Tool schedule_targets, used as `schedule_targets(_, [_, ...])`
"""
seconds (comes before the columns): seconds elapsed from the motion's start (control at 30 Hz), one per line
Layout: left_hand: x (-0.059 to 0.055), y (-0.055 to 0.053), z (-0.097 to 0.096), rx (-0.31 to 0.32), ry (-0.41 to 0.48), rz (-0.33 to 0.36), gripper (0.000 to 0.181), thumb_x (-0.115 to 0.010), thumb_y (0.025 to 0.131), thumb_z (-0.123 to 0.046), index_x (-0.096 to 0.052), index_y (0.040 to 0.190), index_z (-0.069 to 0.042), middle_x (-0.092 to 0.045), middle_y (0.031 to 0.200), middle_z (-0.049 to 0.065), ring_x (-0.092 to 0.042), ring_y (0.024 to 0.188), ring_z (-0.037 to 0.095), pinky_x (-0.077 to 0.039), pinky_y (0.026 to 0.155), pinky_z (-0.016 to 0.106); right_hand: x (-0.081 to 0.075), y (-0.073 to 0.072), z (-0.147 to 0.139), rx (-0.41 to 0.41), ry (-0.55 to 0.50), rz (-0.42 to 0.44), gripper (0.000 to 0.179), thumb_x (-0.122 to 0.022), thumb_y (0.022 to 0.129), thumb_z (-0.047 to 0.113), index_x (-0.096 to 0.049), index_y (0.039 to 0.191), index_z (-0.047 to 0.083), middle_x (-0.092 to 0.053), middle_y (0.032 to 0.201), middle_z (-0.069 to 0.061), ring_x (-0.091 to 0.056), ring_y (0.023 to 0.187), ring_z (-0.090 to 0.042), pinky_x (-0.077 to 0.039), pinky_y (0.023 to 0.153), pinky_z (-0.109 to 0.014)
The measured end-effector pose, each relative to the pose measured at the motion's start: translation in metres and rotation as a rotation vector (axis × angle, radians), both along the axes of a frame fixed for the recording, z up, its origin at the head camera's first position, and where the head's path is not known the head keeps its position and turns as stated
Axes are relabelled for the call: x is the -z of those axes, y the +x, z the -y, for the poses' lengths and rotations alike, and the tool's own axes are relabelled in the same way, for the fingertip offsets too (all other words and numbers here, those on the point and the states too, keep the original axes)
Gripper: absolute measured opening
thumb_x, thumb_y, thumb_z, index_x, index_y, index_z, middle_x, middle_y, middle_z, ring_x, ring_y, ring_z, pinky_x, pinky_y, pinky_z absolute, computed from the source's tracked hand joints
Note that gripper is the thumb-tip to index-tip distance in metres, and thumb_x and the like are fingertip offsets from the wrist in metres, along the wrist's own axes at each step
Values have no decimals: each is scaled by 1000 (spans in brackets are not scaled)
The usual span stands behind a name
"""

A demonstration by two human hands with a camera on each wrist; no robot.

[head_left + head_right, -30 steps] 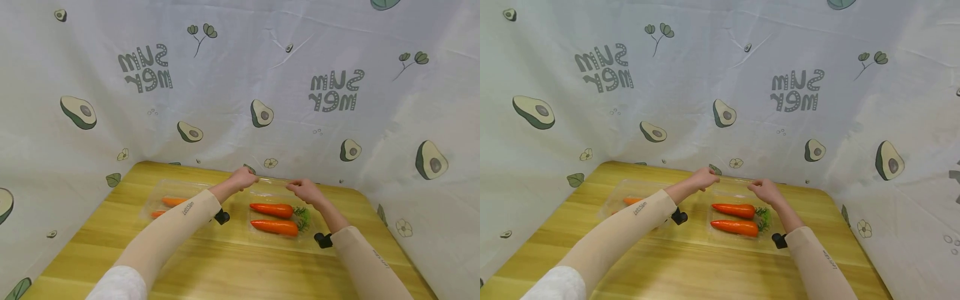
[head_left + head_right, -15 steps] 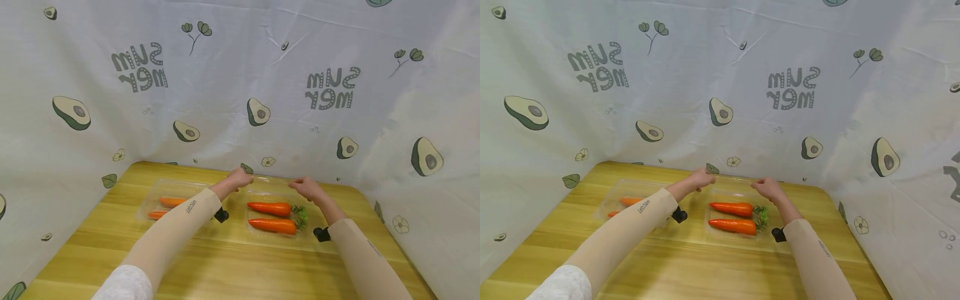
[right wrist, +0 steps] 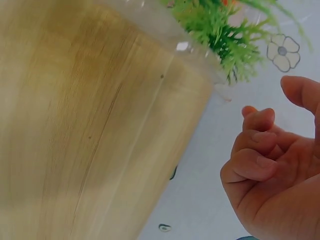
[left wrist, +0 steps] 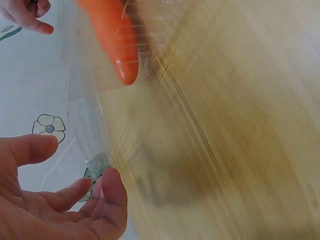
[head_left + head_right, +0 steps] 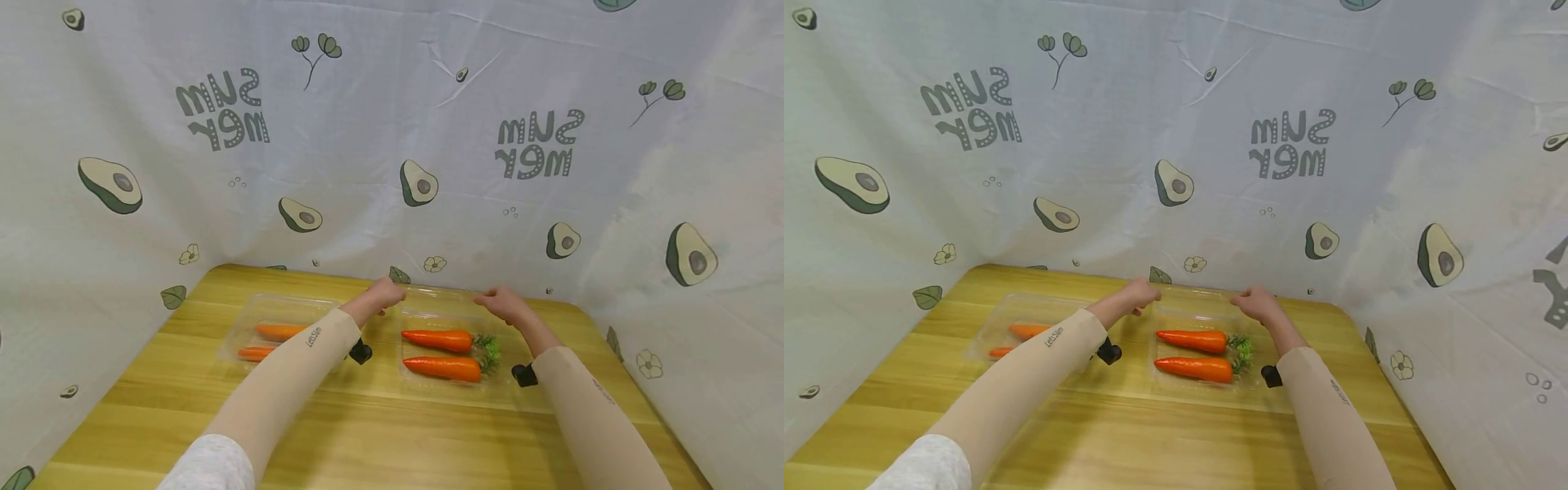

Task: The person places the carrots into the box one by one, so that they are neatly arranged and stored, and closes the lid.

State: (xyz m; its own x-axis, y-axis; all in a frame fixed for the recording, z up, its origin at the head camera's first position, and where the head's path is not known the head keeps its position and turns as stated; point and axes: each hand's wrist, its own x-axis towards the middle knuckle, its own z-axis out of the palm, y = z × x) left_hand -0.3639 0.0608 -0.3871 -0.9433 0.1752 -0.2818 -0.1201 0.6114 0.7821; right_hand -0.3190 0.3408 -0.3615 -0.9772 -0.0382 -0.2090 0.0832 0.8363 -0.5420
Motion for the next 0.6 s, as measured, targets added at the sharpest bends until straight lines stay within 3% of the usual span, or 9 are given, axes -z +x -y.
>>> schedule_targets(0.1, [1, 0, -1, -12, 4, 12, 44, -61, 97, -17, -46, 134, 2, -39, 78, 6, -30, 53, 15, -49, 64, 38, 1, -2, -3, 3, 7, 18, 55, -54, 102, 32, -54, 136, -11, -41, 65, -3, -24, 51, -12, -27, 50, -28])
schedule_targets(0.13, [1, 0, -1, -18, 11, 17, 49, -61, 96, -16, -44, 138, 2, -40, 80, 7, -31, 54, 16, -47, 62, 37, 2, -3, -4, 1, 6, 28, 55, -54, 102, 32, -54, 136, -11, -33, 60, 1, -21, 48, -11, -26, 49, -27])
schedule_targets(0.23, [2, 0, -2, -37, 28, 25, 58, -61, 95, -14, -39, 146, 3, -43, 88, 8, -37, 59, 18, -46, 59, 35, 3, -6, -7, -2, -4, 49, 55, -55, 103, 32, -54, 136, -11, -28, 52, 6, -20, 45, -9, -25, 47, -26])
schedule_targets(0.37, [4, -1, -3, -48, 30, 14, 61, -61, 94, -10, -37, 148, 4, -43, 88, 8, -39, 59, 18, -45, 55, 33, 4, -8, -10, -2, -24, 68, 51, -55, 103, 30, -56, 134, -11, -28, 51, 6, -20, 44, -8, -24, 47, -25])
schedule_targets(0.6, [9, -4, -3, -51, 61, 40, 75, -58, 94, -5, -22, 159, -3, -28, 62, 1, -22, 45, 12, -33, 47, 30, 5, -8, -13, 8, -36, 101, 36, -55, 103, 27, -64, 107, -7, -30, 54, 5, -20, 47, -9, -23, 48, -25])
